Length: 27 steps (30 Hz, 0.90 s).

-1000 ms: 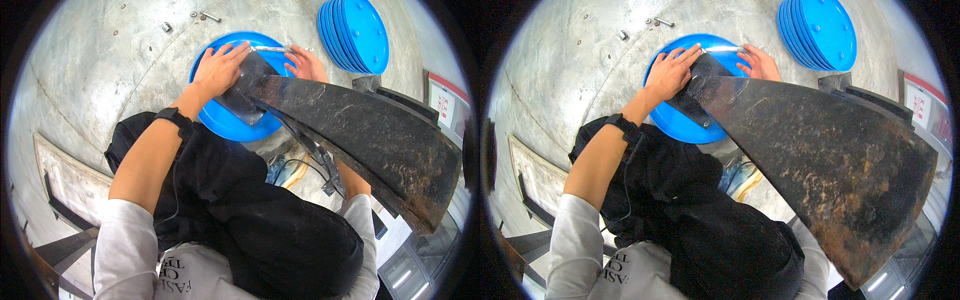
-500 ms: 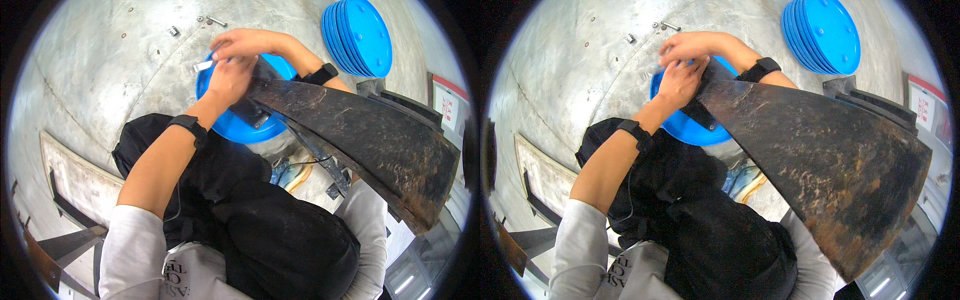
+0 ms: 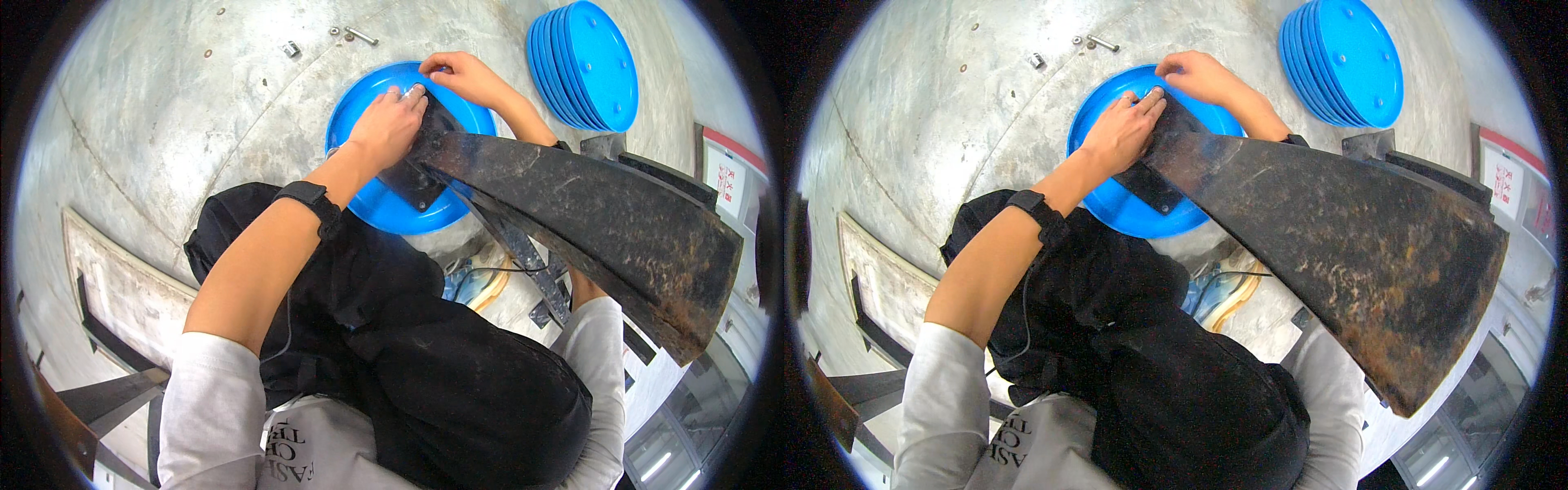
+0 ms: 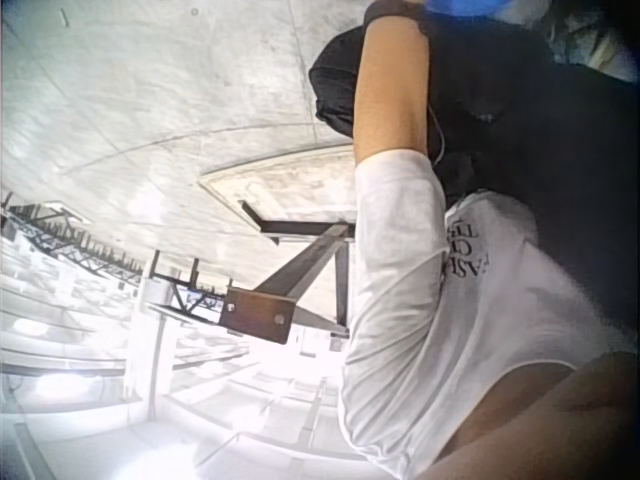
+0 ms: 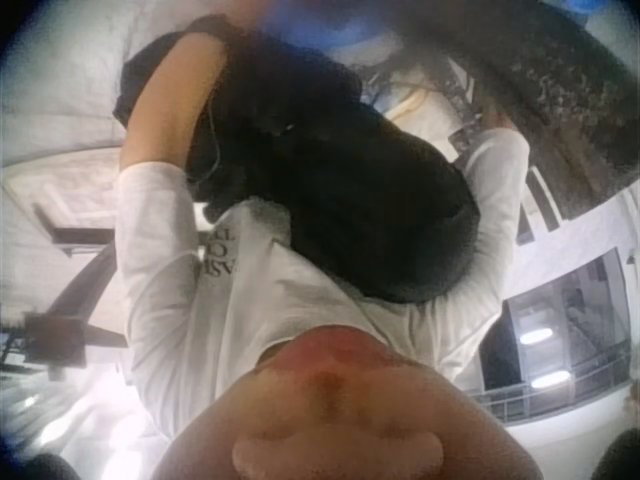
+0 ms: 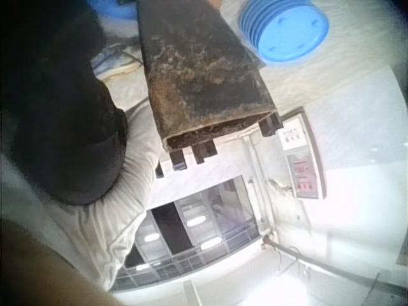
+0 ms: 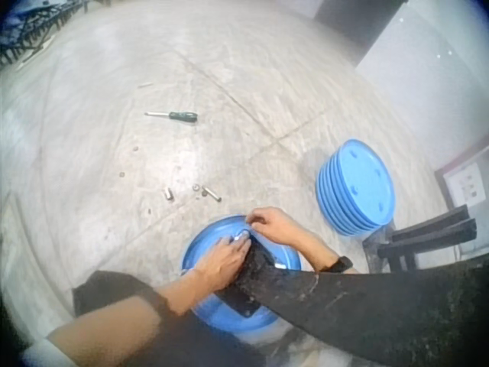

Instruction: The person uses a wrench to tighten bolts on metal table frames and a screwdriver to tighten screws on a panel while working on the floor.

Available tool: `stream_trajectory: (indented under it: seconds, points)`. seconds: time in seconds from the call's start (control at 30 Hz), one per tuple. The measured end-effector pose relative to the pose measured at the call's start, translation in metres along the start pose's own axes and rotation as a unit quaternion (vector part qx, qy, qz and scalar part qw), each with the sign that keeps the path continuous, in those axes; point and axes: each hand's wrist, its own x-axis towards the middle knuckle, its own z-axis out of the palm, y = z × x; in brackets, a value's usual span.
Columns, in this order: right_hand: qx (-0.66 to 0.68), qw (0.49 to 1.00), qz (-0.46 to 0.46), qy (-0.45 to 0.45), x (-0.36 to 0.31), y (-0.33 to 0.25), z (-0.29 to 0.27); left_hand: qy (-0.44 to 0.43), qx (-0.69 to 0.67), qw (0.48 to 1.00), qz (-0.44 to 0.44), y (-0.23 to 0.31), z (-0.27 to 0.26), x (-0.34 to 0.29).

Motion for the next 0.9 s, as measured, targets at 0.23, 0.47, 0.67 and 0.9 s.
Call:
stream_trajectory:
  seconds: [0.23, 0.47, 0.67, 0.9]
  points:
    - [-0.052, 0.999, 0.006, 0.000, -0.007, 0.000, 0.020, 0.020, -0.062, 0.998, 0.012, -0.013, 0.008, -0.005]
    - [-0.049, 0.999, 0.006, 0.008, -0.011, 0.000, 0.017, 0.089, -0.099, 0.991, 0.025, -0.011, 0.004, -0.009]
    - [-0.047, 0.999, 0.002, 0.017, -0.012, 0.000, 0.020, 0.064, -0.156, 0.985, -0.035, -0.013, 0.000, -0.007]
    - [-0.034, 0.999, 0.005, 0.039, -0.010, 0.000, 0.021, 0.144, -0.249, 0.948, -0.140, -0.024, 0.014, -0.003]
